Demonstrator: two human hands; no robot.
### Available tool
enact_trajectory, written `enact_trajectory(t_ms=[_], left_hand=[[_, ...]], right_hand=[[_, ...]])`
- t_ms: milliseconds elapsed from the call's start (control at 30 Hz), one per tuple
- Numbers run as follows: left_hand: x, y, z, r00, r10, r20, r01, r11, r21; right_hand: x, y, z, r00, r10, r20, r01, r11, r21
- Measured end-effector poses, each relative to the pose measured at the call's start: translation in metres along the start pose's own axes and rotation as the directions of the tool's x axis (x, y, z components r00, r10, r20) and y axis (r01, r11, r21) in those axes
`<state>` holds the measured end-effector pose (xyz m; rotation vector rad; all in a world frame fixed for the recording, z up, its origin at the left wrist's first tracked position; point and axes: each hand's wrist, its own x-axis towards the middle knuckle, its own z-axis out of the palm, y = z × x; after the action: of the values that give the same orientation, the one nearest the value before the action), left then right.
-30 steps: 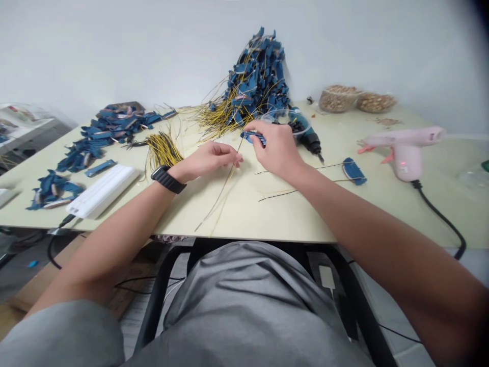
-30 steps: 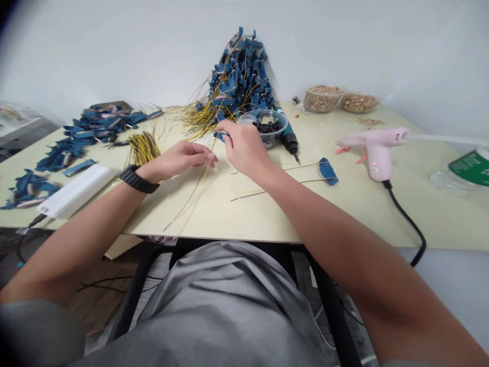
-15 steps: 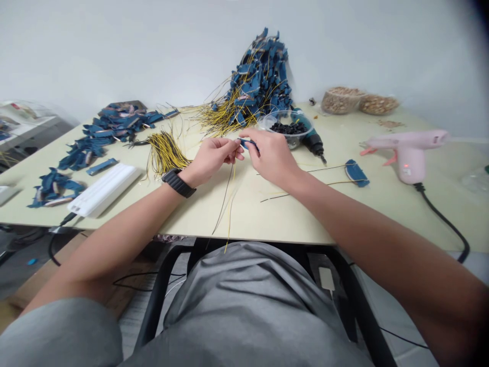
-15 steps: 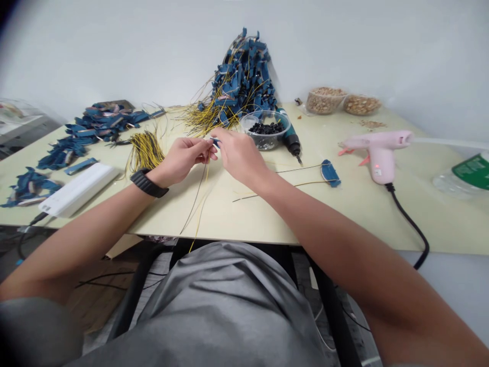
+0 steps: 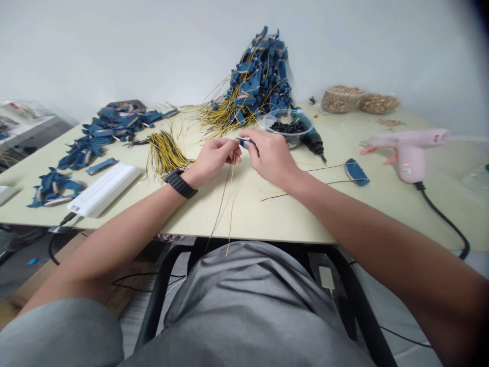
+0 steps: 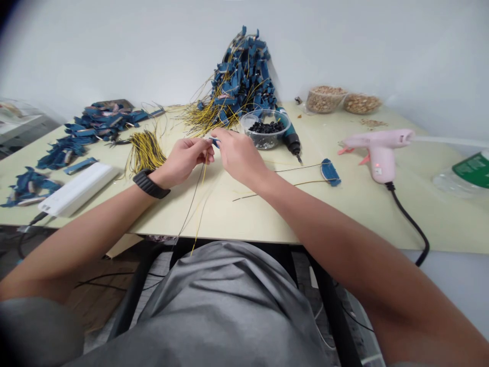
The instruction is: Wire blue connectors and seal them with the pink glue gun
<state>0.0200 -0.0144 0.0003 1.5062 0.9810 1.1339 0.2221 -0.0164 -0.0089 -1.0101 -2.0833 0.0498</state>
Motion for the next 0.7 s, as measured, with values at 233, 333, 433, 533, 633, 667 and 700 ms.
enact_trajectory(t_ms=[233, 333, 433, 533, 633, 667, 700], left_hand=[[0.003, -0.006, -0.003, 0.998, 0.056, 0.032, -0.053, 0.996, -0.078], [0.005, -0.010, -0.004, 0.994, 0.088, 0.057, -0.083, 0.993, -0.079], [0.004, -0.012, -0.004, 0.994, 0.101, 0.045, -0.097, 0.992, -0.084], [0.004, -0.014, -0.003, 0.992, 0.116, 0.045, -0.108, 0.984, -0.142], [0.003, -0.015, -0.002, 0.992, 0.114, 0.044, -0.104, 0.976, -0.190], [0.003, -0.015, -0.001, 0.993, 0.108, 0.041, -0.098, 0.975, -0.200], [0.003, -0.015, 0.000, 0.994, 0.102, 0.036, -0.093, 0.974, -0.207]], right_hand=[[0.000, -0.004, -0.004, 1.000, 0.006, 0.012, -0.007, 1.000, 0.030], [0.000, -0.005, -0.004, 1.000, 0.004, 0.015, -0.005, 0.998, 0.056], [0.000, -0.005, -0.003, 1.000, -0.002, 0.014, 0.001, 0.998, 0.069], [-0.001, -0.004, 0.000, 1.000, -0.020, 0.000, 0.020, 0.997, 0.072], [-0.001, 0.000, 0.004, 0.997, -0.071, -0.035, 0.073, 0.994, 0.079], [-0.001, 0.002, 0.006, 0.995, -0.090, -0.044, 0.094, 0.992, 0.081], [-0.001, 0.004, 0.007, 0.993, -0.107, -0.053, 0.111, 0.990, 0.082]])
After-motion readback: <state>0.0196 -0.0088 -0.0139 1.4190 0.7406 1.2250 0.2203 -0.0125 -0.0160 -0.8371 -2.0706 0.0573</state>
